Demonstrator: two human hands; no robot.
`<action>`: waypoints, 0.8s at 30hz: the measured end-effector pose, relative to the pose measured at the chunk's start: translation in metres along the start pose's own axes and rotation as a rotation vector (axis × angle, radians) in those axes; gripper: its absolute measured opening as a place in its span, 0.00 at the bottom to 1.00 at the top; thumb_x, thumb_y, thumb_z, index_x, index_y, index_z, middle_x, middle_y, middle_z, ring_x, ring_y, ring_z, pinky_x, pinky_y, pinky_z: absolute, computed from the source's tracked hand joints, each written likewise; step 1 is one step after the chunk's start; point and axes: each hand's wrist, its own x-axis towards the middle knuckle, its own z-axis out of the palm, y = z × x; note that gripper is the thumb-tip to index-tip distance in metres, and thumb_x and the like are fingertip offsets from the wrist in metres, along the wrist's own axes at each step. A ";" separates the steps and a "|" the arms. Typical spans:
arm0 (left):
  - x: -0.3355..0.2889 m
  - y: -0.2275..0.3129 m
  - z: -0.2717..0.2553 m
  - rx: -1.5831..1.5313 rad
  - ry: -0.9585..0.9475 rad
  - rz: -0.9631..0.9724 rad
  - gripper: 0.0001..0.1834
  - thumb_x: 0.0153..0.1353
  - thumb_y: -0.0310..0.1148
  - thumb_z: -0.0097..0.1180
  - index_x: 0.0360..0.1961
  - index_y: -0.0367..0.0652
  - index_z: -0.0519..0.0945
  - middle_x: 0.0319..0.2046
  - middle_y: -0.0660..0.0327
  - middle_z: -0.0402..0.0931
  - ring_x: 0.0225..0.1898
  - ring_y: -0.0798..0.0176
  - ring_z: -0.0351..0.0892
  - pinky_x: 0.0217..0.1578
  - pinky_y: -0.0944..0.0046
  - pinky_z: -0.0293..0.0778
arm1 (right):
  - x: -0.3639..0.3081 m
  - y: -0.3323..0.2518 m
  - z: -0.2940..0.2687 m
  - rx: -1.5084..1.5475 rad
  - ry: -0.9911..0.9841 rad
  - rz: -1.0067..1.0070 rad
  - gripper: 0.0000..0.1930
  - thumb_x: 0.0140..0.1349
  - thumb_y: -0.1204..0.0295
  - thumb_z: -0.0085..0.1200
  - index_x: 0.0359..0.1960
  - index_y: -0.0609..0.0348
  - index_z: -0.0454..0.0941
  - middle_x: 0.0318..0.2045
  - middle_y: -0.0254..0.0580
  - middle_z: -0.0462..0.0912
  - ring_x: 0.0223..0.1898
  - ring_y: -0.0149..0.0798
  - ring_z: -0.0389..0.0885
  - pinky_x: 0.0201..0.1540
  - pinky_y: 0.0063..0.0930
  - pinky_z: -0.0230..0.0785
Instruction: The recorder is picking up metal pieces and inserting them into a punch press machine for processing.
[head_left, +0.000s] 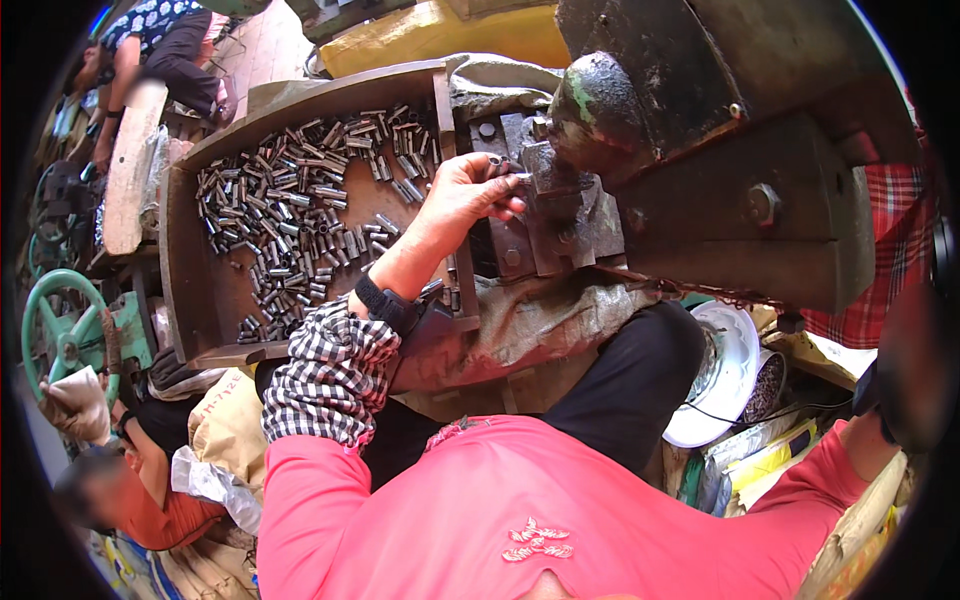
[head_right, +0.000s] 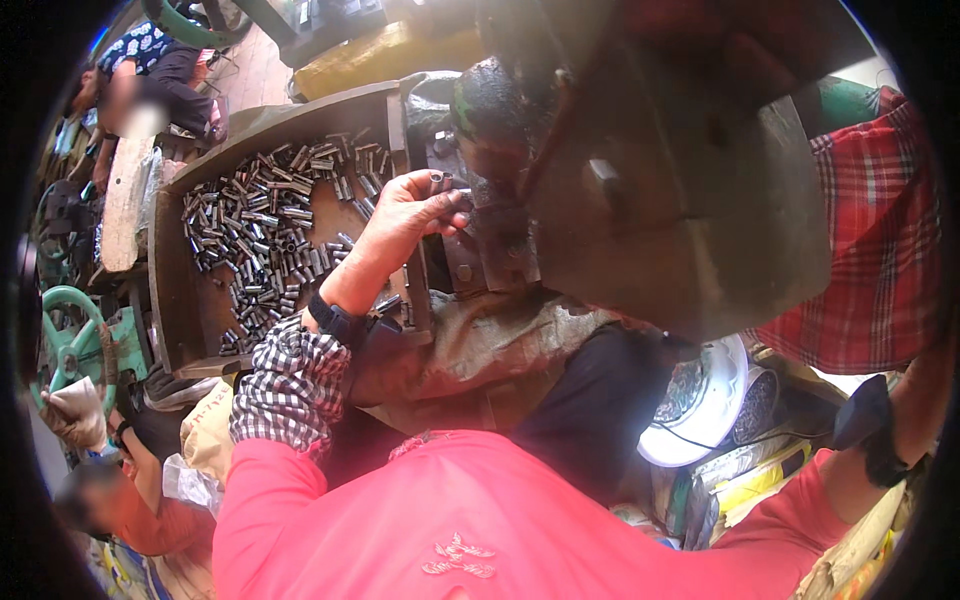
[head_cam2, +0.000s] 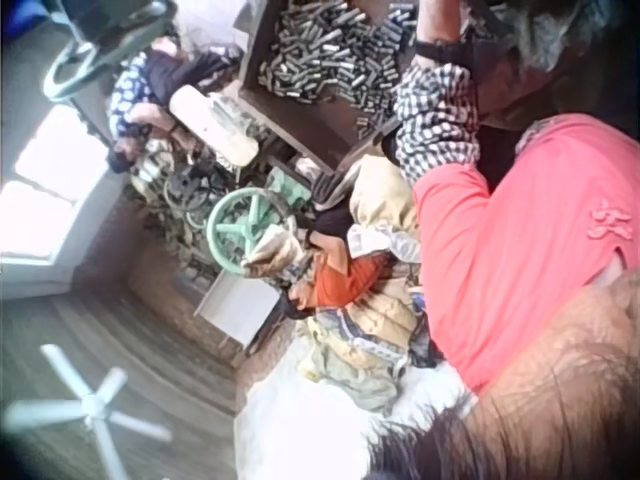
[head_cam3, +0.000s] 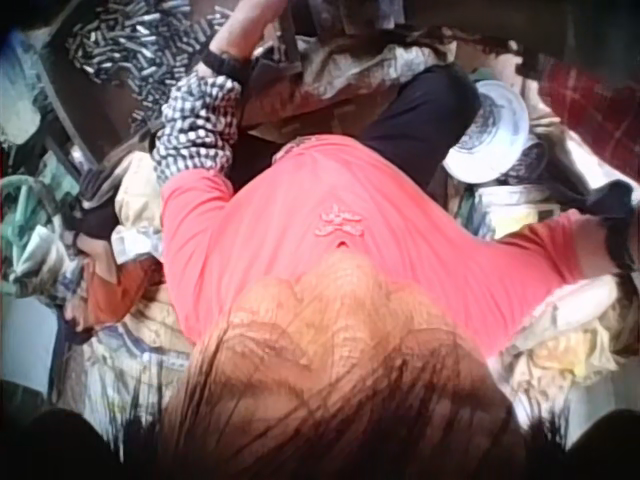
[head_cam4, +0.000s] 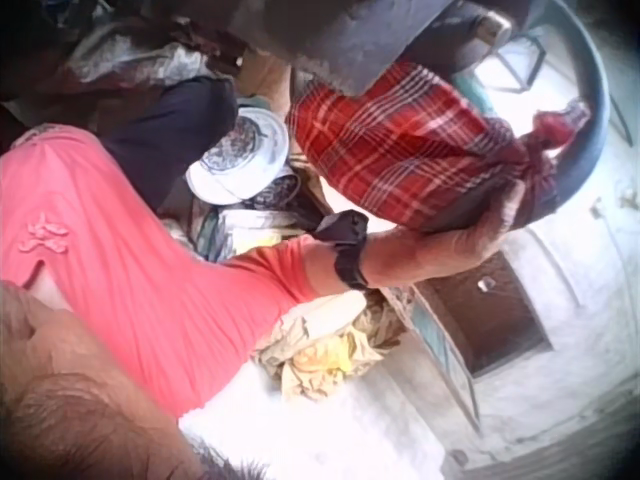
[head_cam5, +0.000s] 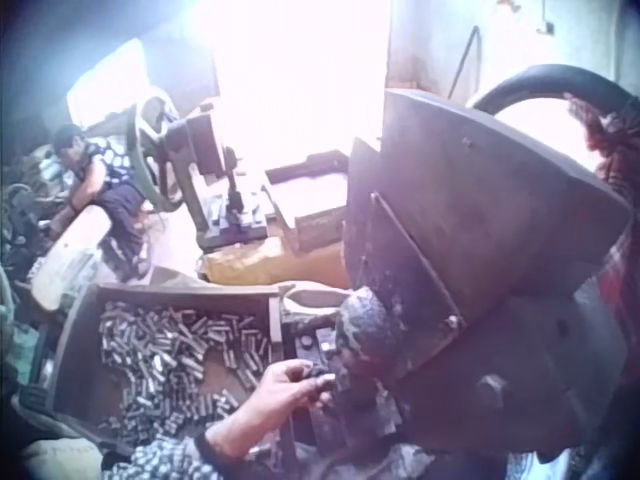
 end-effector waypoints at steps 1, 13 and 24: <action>-0.014 0.008 -0.011 0.046 0.048 0.003 0.09 0.58 0.30 0.58 0.35 0.36 0.76 0.29 0.60 0.78 0.27 0.69 0.80 0.26 0.72 0.76 | -0.041 -0.073 0.141 0.048 -0.012 -0.007 0.21 0.65 0.66 0.40 0.52 0.73 0.68 0.49 0.47 0.73 0.51 0.41 0.71 0.56 0.35 0.62; 0.004 -0.024 -0.020 0.032 -0.072 0.118 0.09 0.57 0.28 0.59 0.37 0.41 0.73 0.24 0.67 0.75 0.25 0.73 0.78 0.22 0.75 0.74 | -0.177 -0.297 0.370 0.042 -0.027 0.052 0.26 0.64 0.65 0.41 0.60 0.68 0.59 0.59 0.44 0.66 0.59 0.37 0.65 0.62 0.33 0.56; -0.006 -0.017 -0.038 0.219 -0.057 -0.028 0.13 0.58 0.30 0.57 0.44 0.38 0.74 0.30 0.64 0.78 0.25 0.75 0.75 0.24 0.78 0.70 | -0.129 -0.254 0.257 0.236 0.066 0.059 0.22 0.62 0.68 0.41 0.57 0.66 0.64 0.55 0.46 0.70 0.58 0.40 0.66 0.61 0.36 0.57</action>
